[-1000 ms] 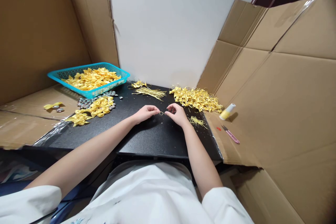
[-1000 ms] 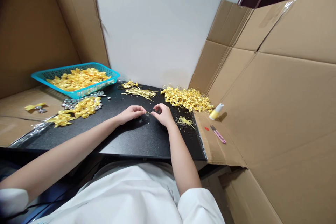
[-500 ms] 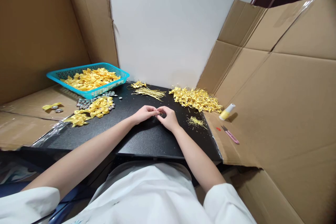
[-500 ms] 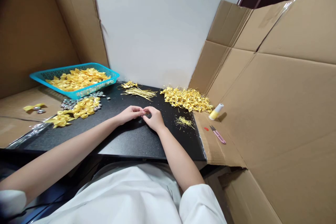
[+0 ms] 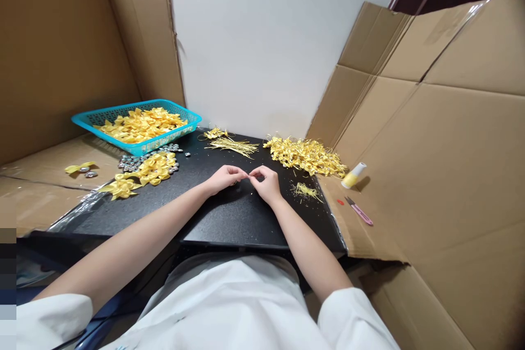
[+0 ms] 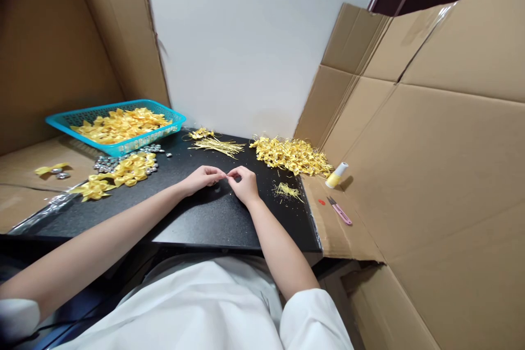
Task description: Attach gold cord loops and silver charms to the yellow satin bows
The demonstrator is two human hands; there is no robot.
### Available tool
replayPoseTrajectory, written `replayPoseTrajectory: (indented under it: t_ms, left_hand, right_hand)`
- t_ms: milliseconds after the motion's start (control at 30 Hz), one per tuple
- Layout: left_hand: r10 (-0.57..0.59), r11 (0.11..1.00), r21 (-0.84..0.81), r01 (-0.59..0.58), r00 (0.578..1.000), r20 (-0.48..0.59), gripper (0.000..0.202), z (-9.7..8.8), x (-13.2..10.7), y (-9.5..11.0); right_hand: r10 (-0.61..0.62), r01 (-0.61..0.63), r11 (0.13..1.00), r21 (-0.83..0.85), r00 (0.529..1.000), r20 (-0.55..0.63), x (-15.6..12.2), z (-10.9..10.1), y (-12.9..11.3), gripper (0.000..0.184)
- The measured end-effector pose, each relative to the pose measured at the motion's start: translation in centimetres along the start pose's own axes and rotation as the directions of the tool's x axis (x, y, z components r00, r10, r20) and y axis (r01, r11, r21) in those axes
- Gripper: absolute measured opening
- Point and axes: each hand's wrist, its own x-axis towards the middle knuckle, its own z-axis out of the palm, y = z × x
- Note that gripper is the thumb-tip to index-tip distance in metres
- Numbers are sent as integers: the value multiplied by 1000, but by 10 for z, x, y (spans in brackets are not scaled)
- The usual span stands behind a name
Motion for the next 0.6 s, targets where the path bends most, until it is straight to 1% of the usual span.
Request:
replayPoseTrajectory:
  t_ms: [367, 500, 600]
  left_hand:
    - [-11, 1000, -2, 11, 1000, -17, 31, 1, -1, 2]
    - [-14, 1000, -15, 13, 1000, -26, 31, 1, -1, 2]
    - [-12, 1000, -22, 11, 999, -45, 30, 1, 0, 1]
  right_hand:
    - [-6, 6, 1000, -27, 1000, -21, 1, -4, -6, 12]
    - [30, -30, 1000, -7, 999, -23, 2, -10, -9, 13]
    - [90, -89, 995, 34, 994, -54, 5, -16, -7, 11]
